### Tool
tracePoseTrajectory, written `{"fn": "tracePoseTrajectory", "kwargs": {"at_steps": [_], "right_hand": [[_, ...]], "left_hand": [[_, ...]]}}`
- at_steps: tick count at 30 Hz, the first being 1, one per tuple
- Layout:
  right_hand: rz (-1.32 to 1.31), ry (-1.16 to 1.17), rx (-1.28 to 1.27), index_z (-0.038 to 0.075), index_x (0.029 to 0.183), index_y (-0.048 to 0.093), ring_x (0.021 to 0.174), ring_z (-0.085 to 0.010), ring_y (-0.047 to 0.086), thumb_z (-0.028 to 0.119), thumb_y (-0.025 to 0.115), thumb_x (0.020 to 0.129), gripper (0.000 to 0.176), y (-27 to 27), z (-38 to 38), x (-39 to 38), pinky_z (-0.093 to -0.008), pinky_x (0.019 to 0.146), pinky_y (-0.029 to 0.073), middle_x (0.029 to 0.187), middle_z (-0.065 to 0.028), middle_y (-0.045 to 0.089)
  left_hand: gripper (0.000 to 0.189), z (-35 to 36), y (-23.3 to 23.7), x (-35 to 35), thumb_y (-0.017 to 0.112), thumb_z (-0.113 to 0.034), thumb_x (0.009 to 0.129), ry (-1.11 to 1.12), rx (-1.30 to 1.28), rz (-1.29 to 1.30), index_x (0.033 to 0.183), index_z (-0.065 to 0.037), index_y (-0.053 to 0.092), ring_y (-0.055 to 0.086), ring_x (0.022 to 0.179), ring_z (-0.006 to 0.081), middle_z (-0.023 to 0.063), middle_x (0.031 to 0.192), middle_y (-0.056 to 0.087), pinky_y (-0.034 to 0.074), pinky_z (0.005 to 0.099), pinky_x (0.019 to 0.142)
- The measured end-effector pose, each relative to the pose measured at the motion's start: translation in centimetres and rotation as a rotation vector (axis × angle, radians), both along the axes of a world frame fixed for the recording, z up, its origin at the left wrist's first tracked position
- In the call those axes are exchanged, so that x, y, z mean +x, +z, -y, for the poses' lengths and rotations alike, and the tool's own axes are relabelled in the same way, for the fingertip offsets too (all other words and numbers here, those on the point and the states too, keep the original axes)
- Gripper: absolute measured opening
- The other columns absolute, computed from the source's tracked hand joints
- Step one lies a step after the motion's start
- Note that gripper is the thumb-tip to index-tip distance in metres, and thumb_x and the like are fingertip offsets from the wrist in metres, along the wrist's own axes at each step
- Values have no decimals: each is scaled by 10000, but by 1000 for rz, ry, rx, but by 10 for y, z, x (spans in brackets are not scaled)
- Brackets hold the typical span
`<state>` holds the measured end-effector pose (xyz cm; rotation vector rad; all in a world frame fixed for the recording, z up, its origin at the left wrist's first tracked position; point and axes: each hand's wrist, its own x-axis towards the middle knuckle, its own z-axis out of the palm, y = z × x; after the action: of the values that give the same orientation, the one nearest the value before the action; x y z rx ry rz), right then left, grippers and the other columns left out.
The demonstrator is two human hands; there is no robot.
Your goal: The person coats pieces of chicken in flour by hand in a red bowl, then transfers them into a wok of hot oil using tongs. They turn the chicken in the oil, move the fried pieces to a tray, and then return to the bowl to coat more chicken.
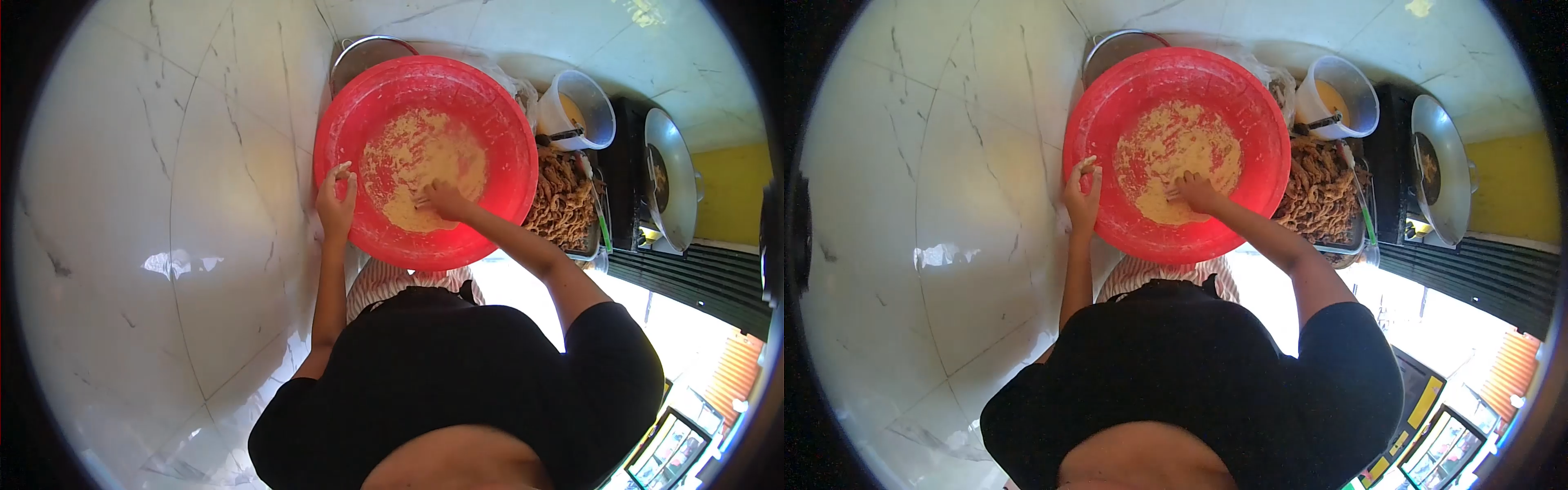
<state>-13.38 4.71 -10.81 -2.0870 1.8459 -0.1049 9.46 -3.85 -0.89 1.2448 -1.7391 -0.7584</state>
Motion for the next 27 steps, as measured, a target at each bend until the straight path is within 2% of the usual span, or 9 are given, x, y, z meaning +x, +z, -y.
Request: {"fn": "tracePoseTrajectory", "kwargs": {"at_steps": [4,6,8,10,14,16,20,25,27], "right_hand": [[3,49,33,35,939,528,864,-299,525,233,534,753,272,0,9,-2,-385,730,425,914,-143,532],[434,46,318,-17,1058,437,931,-338,491,146,503,779,330,-12,40,-22,-383,686,439,1046,-167,441],[1171,-412,393,-67,1031,447,923,-341,482,94,506,768,314,-12,65,-34,-383,688,433,1066,-199,422],[648,-179,-116,-92,1011,455,927,-329,462,61,529,746,315,-123,105,-74,-401,723,417,1094,-203,409],[921,-538,-433,-47,992,477,857,-279,532,176,397,840,282,-98,124,-47,-375,743,406,1071,-186,500],[78,-367,-564,-18,987,471,895,-317,481,56,477,733,265,-59,112,-23,-415,778,368,1026,-196,479],[16,-206,-618,-3,994,478,917,-321,440,12,525,630,367,-35,92,17,-425,803,331,955,-179,477],[56,427,-165,29,1069,459,958,-299,444,36,524,656,418,-26,46,45,-406,846,332,1063,-121,456],[54,414,-13,51,1093,457,982,-289,445,47,527,665,434,-2,16,51,-403,858,339,1081,-112,454]], "left_hand": [[221,3,5,1,579,-136,771,-16,4,-22,980,-63,569,557,795,195,77,797,583,422,305,757],[219,4,6,1,580,-138,771,-24,20,-18,977,-66,570,556,791,196,76,795,582,421,308,755],[214,3,5,2,580,-141,771,-38,1,-1,972,-69,571,555,784,200,73,790,581,421,309,750],[212,3,3,2,580,-139,770,-43,7,-3,970,-69,571,555,779,202,72,784,580,421,308,747],[209,3,3,2,580,-136,770,-46,-5,-3,966,-65,572,553,768,204,69,764,578,421,306,740],[208,3,2,3,581,-135,768,-55,-12,-3,964,-64,573,553,765,204,69,761,578,420,305,738],[207,3,1,3,586,-136,764,-46,-10,17,957,-63,576,551,757,203,69,757,576,421,304,729],[207,1,4,2,588,-137,761,-25,-26,29,957,-70,579,549,751,198,67,753,573,422,302,722],[208,-1,3,1,588,-139,761,-12,-19,23,958,-73,579,549,750,196,66,753,572,423,302,720]]}}
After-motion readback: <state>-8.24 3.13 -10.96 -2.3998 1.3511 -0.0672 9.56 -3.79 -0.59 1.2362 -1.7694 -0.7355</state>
